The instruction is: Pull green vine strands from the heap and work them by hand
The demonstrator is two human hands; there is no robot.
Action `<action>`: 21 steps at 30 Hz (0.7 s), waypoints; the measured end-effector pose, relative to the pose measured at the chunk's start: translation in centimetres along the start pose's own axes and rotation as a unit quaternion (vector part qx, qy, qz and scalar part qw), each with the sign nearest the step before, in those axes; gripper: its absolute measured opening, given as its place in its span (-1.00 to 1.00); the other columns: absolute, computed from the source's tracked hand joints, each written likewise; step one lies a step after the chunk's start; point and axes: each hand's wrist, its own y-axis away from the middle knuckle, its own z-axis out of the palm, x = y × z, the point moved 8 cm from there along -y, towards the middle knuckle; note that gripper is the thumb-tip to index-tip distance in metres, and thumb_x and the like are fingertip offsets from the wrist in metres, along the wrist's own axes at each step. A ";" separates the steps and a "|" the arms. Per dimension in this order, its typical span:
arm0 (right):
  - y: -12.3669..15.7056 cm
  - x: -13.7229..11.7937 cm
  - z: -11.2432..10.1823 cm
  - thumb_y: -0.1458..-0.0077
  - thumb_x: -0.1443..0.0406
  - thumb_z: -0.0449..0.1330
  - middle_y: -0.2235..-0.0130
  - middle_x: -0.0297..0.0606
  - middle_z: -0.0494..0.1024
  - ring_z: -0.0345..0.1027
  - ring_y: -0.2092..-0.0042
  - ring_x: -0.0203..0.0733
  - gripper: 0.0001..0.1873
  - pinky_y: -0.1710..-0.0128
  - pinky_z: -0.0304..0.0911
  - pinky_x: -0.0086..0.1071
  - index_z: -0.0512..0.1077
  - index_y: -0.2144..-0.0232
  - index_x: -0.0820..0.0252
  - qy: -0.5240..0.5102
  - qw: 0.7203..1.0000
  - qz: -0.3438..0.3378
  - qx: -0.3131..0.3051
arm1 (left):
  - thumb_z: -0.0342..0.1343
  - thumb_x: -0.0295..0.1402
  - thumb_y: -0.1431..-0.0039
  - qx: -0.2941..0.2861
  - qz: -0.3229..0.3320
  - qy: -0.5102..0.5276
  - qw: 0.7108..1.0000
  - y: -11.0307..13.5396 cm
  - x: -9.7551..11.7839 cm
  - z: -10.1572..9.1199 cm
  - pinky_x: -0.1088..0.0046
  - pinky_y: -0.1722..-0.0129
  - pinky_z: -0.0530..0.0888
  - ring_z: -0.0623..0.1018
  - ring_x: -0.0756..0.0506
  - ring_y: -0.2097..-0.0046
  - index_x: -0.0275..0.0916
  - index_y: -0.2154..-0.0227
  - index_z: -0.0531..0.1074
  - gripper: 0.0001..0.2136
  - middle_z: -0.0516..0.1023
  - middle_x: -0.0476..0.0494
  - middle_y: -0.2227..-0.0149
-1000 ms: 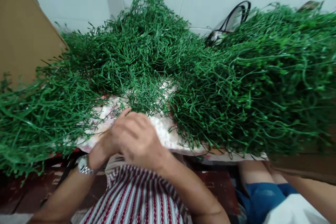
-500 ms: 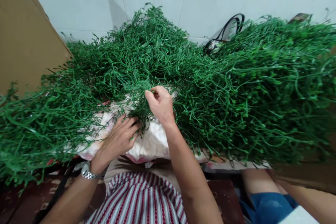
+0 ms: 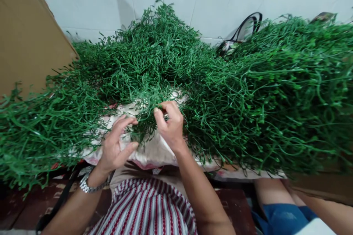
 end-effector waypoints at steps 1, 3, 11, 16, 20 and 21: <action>0.7 -0.8 0.5 -0.08 0.34 0.09 0.35 -0.25 0.39 0.28 0.28 -0.26 -0.93 0.26 0.23 -0.35 0.36 0.37 0.23 0.012 0.999 -0.034 -0.012 | 0.07 -0.23 -0.08 0.009 -0.043 0.027 0.999 -0.2 -0.6 -0.1 0.12 -0.10 0.27 0.42 -0.17 0.00 -0.23 -0.04 0.23 -0.54 0.45 -0.21 0.08; 2.4 -2.3 1.9 -0.07 0.35 0.09 0.28 -0.18 0.44 0.30 0.21 -0.21 -0.88 0.21 0.24 -0.30 0.38 0.31 0.25 0.036 0.993 -0.100 -0.057 | 0.06 -0.21 -0.09 0.020 -0.126 0.071 0.989 -0.4 -2.0 0.3 0.26 0.01 0.37 0.45 -0.14 0.05 -0.25 0.02 0.30 -0.61 0.47 -0.21 0.11; 5.6 -2.1 4.2 -0.08 0.32 0.07 -0.03 -0.10 0.34 0.21 -0.05 -0.10 -0.61 0.00 0.20 -0.16 0.31 0.00 0.18 0.104 0.968 -0.141 -0.181 | 0.02 -0.29 -0.13 0.257 -0.200 0.153 0.933 1.4 -5.8 -1.1 0.43 0.27 0.44 0.50 -0.04 0.29 -0.27 0.44 0.45 -0.81 0.50 -0.08 0.41; 3.3 1.6 4.9 -0.07 0.36 0.03 -0.13 -0.02 0.20 0.08 -0.13 -0.03 -0.34 -0.08 0.16 -0.13 -0.03 -0.22 0.26 0.187 0.956 -0.031 -0.224 | 0.04 -0.38 -0.09 0.381 -0.119 0.133 0.907 3.8 -3.8 -4.0 0.35 0.27 0.45 0.49 -0.05 0.32 -0.25 0.46 0.43 -0.89 0.47 -0.06 0.45; 1.2 3.5 6.2 -0.07 0.35 0.04 -0.13 0.05 0.18 0.10 -0.12 0.08 -0.39 -0.06 0.15 -0.08 0.06 -0.19 0.29 0.289 0.926 -0.011 -0.243 | -0.03 -0.35 -0.12 0.389 -0.067 0.029 0.918 5.0 -0.6 -6.6 0.24 0.29 0.44 0.47 -0.10 0.33 -0.23 0.45 0.36 -0.88 0.41 -0.07 0.47; 0.7 3.9 6.5 -0.06 0.36 0.04 -0.13 0.06 0.18 0.11 -0.11 0.09 -0.40 -0.05 0.15 -0.08 0.08 -0.18 0.30 0.307 0.920 -0.008 -0.241 | -0.10 -0.30 -0.16 0.362 -0.071 0.001 0.930 4.9 -0.1 -7.0 0.19 0.28 0.44 0.47 -0.11 0.32 -0.21 0.43 0.33 -0.84 0.39 -0.07 0.45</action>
